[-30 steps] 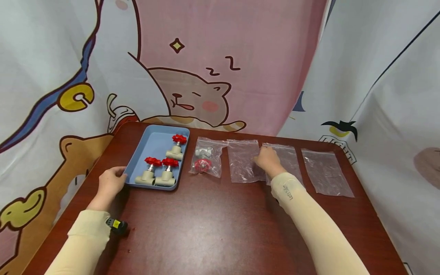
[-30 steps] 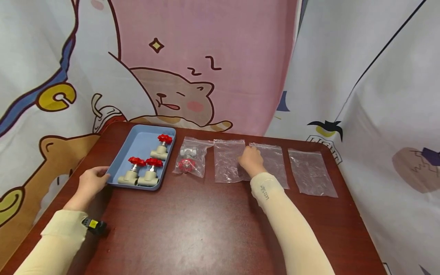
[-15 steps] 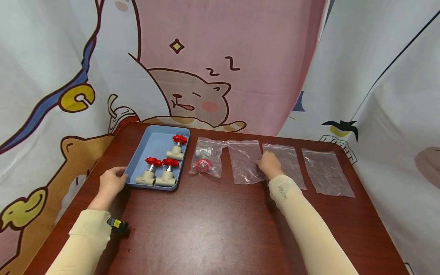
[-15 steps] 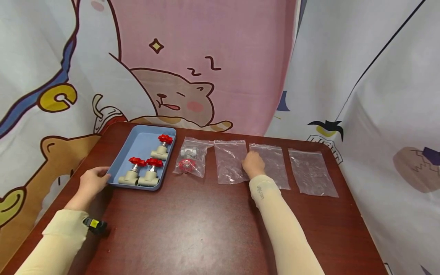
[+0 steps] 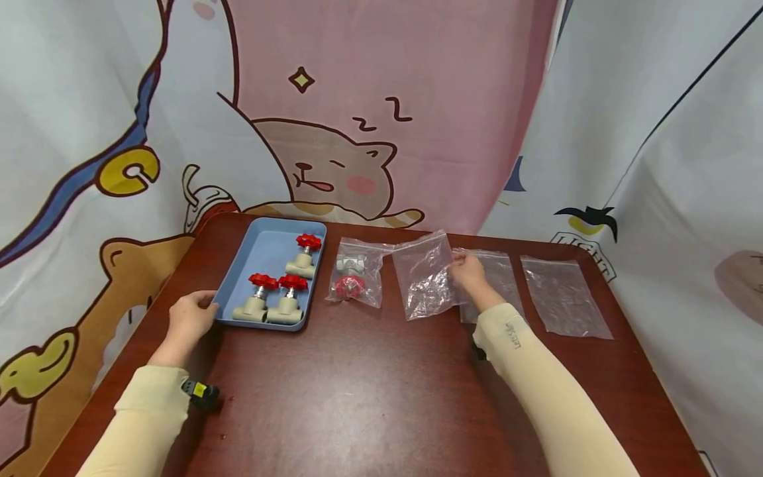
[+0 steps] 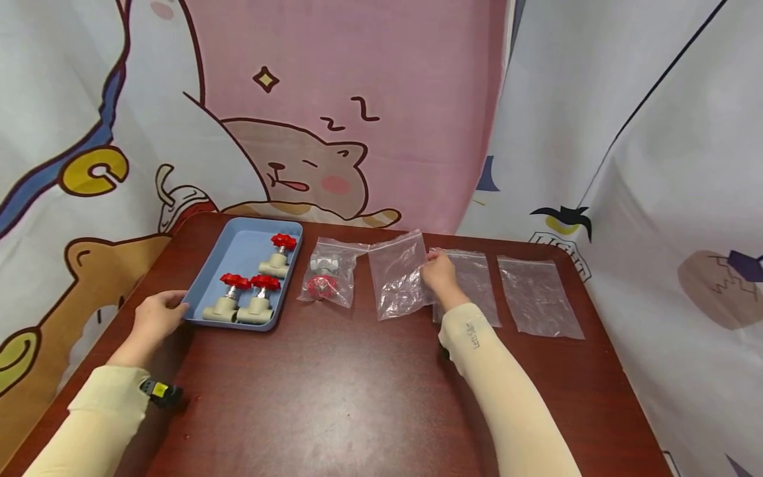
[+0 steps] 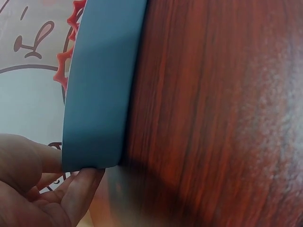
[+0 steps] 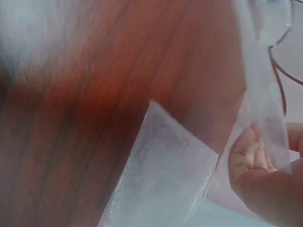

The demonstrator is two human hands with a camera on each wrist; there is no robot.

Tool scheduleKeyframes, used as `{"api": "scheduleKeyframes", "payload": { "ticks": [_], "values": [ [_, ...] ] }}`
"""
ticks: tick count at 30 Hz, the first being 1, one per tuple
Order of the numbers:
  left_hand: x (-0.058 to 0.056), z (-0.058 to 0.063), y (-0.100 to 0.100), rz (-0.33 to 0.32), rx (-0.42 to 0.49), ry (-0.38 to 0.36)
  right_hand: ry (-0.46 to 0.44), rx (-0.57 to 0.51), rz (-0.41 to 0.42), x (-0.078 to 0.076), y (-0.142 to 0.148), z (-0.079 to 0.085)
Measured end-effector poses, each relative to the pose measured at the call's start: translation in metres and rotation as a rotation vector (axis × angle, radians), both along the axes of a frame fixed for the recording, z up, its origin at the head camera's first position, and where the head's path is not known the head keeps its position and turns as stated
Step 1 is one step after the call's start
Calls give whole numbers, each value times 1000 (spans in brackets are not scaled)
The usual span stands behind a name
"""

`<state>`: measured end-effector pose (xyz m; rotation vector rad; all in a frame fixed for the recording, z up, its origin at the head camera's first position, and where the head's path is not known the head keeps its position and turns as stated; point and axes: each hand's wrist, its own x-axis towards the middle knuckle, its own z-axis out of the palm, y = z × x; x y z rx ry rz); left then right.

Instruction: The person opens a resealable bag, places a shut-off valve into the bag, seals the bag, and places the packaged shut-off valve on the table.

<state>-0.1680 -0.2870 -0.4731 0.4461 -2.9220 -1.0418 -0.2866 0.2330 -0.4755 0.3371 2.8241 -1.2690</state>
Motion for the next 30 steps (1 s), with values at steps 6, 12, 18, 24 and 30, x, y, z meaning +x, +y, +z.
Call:
{"api": "scheduleKeyframes", "payload": {
  "ticks": [6,12,18,24,30],
  "values": [
    [1,0,-1,-11,-1,4,208,53,50,23,-1,24],
    [1,1,1,-14,-21,32,358,-22,16,51,0,49],
    [0,-1,2,-18,-35,51,449,-175,11,69,8,58],
    [1,2,6,-10,-52,152,533,-214,77,94,5,75],
    [-4,22,50,7,58,464,599,-154,173,116,-4,92]
  ]
}}
